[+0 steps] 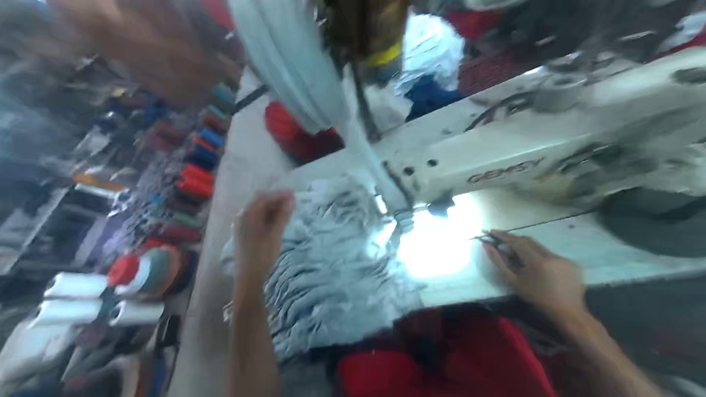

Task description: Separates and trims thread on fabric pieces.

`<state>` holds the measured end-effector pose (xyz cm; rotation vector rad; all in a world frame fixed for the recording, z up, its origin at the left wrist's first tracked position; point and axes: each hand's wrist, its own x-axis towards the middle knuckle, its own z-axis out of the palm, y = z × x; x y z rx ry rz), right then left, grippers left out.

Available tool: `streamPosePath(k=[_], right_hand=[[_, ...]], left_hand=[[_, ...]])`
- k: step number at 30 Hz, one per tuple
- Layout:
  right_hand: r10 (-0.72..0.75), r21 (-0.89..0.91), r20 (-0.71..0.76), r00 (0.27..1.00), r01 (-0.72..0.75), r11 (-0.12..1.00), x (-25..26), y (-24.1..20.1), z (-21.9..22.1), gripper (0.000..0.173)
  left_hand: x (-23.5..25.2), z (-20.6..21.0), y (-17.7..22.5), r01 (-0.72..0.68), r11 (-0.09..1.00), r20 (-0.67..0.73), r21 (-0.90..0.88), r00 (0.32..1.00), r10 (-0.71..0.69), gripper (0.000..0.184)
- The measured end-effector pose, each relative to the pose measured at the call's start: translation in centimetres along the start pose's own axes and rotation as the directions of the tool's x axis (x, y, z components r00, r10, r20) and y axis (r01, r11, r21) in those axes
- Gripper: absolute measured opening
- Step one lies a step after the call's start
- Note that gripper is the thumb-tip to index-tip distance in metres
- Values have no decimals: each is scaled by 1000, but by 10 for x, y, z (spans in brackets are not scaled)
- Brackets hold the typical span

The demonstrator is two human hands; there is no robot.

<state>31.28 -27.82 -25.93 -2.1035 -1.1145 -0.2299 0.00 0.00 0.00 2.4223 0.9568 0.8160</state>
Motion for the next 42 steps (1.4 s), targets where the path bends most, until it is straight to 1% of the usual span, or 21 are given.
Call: streamPosePath(k=[2,4,6,8,10,11,13,15,16,18,20,22,24,26,27,29,31,32,35,38,42], right_hand=[[14,78,59,998,-18,997,-2,-10,-2,46],[-6,233,147,989,-29,972,-13,-39,-3,45],[-104,394,200,974,17,919,-32,-83,3,42],[-265,496,216,940,127,859,-56,-129,13,38],[-430,535,198,881,270,801,-77,-165,26,35],[-480,535,197,855,317,783,-84,-179,32,34],[-517,536,221,827,339,773,-89,-197,41,33],[-512,521,260,819,327,788,-86,-204,45,33],[-503,517,275,820,314,796,-84,-205,46,33],[-485,527,310,817,277,803,-82,-203,46,34],[-479,538,336,811,252,804,-82,-202,46,33],[-464,546,354,812,224,807,-85,-204,45,33],[-462,560,342,819,217,799,-88,-209,43,34],[-466,552,305,831,245,797,-85,-216,40,35],[-469,525,270,841,280,804,-81,-221,38,35],[-485,405,182,855,384,830,-73,-234,39,33],[-512,296,139,848,458,838,-66,-244,45,29],[-525,278,135,840,477,834,-63,-249,48,28],[-545,299,127,829,491,818,-58,-258,56,25],[-565,343,119,816,500,795,-56,-257,59,23],[-592,369,112,798,520,770,-55,-249,60,28]], left_hand=[[-94,0,-5,4,999,-82,-36,997,-7,21],[-167,16,-12,28,999,-159,-35,987,-33,16],[-212,37,-13,140,990,-221,-8,965,-138,12],[-231,58,-18,212,977,-266,-6,942,-206,11],[-230,75,-28,227,971,-314,77,930,-193,15],[-225,79,-32,233,962,-311,144,933,-179,25],[-211,80,-39,210,945,-249,249,957,-147,45],[-200,78,-46,148,940,-174,308,980,-97,54],[-196,76,-48,124,939,-140,322,987,-83,54],[-194,71,-52,97,939,-89,330,993,-71,45],[-196,70,-53,99,947,-88,306,993,-75,26],[-199,71,-53,121,957,-107,264,990,-96,16],[-207,72,-50,133,971,-154,197,983,-104,15],[-216,72,-43,146,979,-204,140,972,-116,17],[-220,72,-40,153,981,-224,122,967,-123,17],[-227,76,-37,155,984,-266,87,956,-127,18],[-230,80,-37,144,988,-295,50,948,-123,15],[-231,81,-37,137,990,-299,38,947,-120,14],[-231,82,-38,127,991,-286,33,952,-113,13],[-233,82,-38,136,990,-259,46,958,-120,13],[-239,86,-39,135,990,-254,33,959,-122,15]])
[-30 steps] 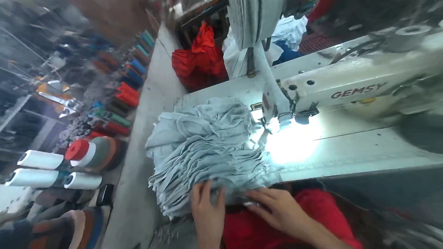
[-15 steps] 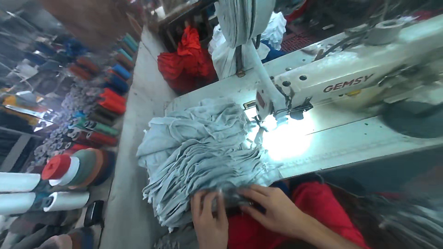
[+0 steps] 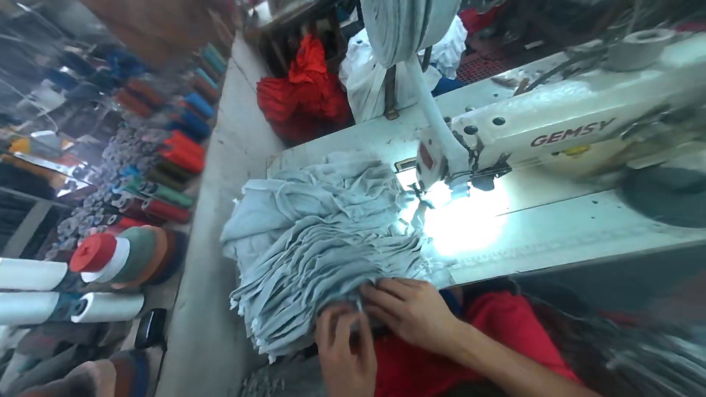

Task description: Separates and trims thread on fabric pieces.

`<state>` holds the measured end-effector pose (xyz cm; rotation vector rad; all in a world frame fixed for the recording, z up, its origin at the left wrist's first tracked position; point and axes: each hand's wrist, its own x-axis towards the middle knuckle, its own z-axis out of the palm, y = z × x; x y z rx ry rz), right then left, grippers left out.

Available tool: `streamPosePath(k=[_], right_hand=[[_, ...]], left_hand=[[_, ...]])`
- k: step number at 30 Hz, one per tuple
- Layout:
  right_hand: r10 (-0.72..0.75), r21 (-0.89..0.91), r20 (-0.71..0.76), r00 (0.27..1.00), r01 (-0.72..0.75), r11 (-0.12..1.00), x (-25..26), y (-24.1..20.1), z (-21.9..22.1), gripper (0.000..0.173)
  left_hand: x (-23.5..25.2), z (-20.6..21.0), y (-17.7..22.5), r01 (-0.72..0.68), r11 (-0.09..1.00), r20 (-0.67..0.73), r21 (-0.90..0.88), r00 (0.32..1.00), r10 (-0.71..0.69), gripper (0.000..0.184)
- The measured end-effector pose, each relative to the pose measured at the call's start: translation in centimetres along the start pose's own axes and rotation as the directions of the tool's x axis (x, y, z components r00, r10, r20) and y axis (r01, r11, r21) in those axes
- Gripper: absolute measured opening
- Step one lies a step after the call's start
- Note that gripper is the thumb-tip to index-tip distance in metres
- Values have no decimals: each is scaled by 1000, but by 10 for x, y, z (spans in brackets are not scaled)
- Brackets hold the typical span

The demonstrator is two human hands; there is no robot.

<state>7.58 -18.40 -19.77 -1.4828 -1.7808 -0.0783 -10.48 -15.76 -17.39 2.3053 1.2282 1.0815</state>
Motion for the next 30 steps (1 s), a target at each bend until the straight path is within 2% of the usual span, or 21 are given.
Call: streamPosePath(k=[3,7,10,14,17,20,23,26,28,30], right_hand=[[-32,13,24,999,31,999,0,1,-1,24],[93,9,90,992,-94,996,9,2,-2,32],[101,72,119,988,-111,991,26,6,-9,20],[87,126,-51,995,-80,989,69,15,-18,25],[50,28,-198,979,-45,999,87,34,13,21],[-50,-30,-263,963,44,999,79,49,37,10],[-25,-11,-178,984,23,1000,58,47,28,15],[78,56,-46,996,-76,996,32,46,15,39],[109,69,-1,994,-109,992,17,45,10,45],[129,80,23,991,-130,988,8,42,7,44]], left_hand=[[-5,0,1,9,999,6,-30,1000,-9,14],[-12,-6,9,18,995,7,-99,1000,-18,9],[-19,-7,9,48,985,42,-168,998,-42,5],[-24,-5,3,121,983,60,-138,992,-113,8],[-12,-9,5,152,983,46,-99,988,-148,12],[6,-7,7,94,996,39,3,995,-94,13],[20,0,-1,47,990,-3,131,999,-47,15],[32,-2,-7,38,985,-30,171,999,-33,17],[38,-6,-5,14,982,33,187,999,-20,19],[47,-11,-3,-41,968,149,247,989,4,24]])
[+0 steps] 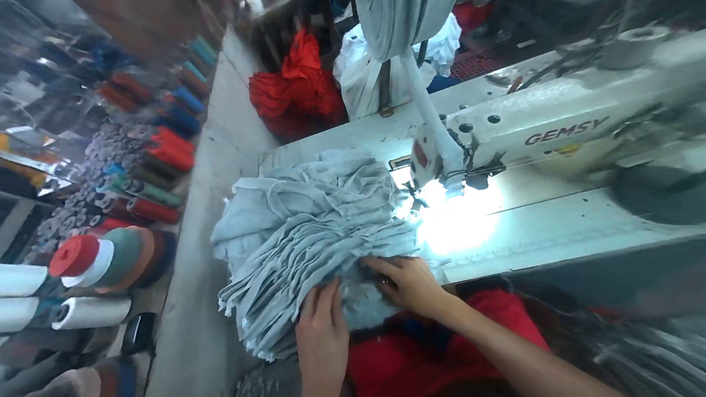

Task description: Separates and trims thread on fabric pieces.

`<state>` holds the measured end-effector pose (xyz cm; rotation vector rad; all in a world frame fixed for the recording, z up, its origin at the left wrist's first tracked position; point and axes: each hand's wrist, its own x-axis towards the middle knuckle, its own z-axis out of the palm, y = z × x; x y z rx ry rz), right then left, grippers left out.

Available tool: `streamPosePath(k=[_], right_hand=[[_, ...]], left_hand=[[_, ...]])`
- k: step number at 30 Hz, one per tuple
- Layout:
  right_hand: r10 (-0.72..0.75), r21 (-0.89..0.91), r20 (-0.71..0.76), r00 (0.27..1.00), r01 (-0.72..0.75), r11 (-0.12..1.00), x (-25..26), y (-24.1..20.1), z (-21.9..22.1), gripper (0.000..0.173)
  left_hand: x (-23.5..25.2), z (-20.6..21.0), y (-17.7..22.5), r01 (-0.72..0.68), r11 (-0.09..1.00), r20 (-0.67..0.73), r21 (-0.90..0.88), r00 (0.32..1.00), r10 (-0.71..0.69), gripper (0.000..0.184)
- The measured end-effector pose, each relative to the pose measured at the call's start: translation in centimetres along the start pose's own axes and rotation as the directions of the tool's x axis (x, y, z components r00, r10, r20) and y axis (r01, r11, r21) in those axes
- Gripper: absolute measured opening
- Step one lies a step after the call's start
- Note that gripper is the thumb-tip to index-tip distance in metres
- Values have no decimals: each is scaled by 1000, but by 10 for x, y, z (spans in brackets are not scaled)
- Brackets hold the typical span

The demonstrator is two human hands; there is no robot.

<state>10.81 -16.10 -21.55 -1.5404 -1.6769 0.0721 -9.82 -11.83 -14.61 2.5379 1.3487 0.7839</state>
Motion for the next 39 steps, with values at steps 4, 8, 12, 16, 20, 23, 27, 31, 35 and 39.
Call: streamPosePath(k=[4,8,12,16,20,23,27,31,35,39], right_hand=[[100,-13,78,992,-100,995,-8,-11,-9,37],[153,-12,152,976,-153,988,-16,-20,-23,39],[120,18,101,988,-122,992,-31,-25,-25,44],[100,18,65,993,-102,995,-37,-29,-23,42],[74,20,64,995,-75,997,-33,-30,-20,40],[75,3,69,995,-75,997,-32,-32,-21,40],[94,-13,75,993,-94,996,-37,-34,-22,39],[114,-27,74,991,-112,993,-41,-39,-22,39],[47,-59,17,999,-46,997,-38,-46,-23,35],[-50,-132,-18,999,48,990,-30,-55,-8,23]], left_hand=[[17,-7,6,-70,980,318,184,948,8,26],[19,-12,4,-54,985,399,166,917,-17,23],[-2,-17,-5,-32,999,143,-10,989,33,17],[-22,-18,9,76,995,12,-66,997,-75,15],[-20,-10,20,171,983,61,-70,984,-167,14],[-9,5,18,156,987,54,-32,987,-154,22],[6,12,19,197,979,117,53,972,-202,21],[-2,8,15,169,985,89,23,981,-170,18],[-32,-5,16,208,969,48,-135,978,-203,16],[-49,3,19,237,952,-48,-196,967,-250,15]])
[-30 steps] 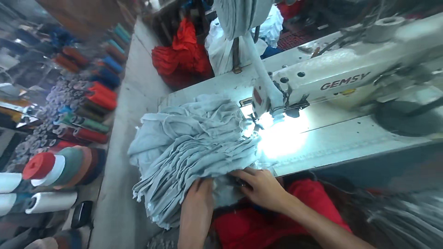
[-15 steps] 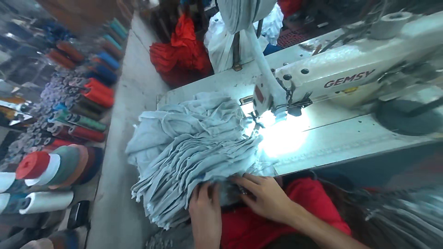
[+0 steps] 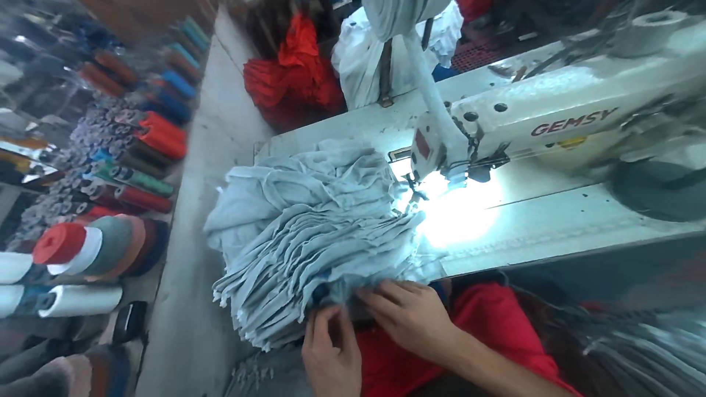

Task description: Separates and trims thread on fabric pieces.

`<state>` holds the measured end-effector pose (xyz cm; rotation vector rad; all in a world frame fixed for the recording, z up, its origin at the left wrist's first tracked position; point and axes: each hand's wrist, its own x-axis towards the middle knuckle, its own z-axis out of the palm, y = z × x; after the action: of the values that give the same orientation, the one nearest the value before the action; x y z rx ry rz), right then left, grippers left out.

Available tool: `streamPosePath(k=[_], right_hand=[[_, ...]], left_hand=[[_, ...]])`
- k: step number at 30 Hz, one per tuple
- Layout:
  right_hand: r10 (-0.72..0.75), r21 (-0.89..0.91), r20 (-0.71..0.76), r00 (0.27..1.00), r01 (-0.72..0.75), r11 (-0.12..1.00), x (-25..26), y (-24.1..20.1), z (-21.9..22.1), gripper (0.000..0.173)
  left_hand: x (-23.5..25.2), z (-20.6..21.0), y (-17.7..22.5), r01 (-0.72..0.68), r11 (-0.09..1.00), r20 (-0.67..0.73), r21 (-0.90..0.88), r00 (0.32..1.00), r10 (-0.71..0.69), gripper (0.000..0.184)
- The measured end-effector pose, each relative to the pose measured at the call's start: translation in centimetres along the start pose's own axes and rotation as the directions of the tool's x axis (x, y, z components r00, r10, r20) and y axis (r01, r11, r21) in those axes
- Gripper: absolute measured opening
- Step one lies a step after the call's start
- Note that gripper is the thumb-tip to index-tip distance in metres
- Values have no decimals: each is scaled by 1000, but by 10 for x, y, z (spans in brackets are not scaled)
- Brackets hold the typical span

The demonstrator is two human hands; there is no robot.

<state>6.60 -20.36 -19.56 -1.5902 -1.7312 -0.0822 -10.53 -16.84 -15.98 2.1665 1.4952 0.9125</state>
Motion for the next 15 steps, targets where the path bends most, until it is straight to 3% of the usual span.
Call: streamPosePath(k=[7,11,13,15], right_hand=[[-129,28,25,991,128,991,8,1,11,24],[-58,58,3,998,58,997,18,6,6,28],[-37,37,70,997,34,999,28,5,6,32],[-28,64,158,987,18,998,44,4,5,24]], left_hand=[[-5,2,5,13,999,-8,-42,1000,-13,13],[-22,1,0,93,984,199,-154,978,-61,13],[-34,8,-8,151,971,311,-187,946,-87,13],[-42,13,-15,177,963,316,-201,943,-108,13]])
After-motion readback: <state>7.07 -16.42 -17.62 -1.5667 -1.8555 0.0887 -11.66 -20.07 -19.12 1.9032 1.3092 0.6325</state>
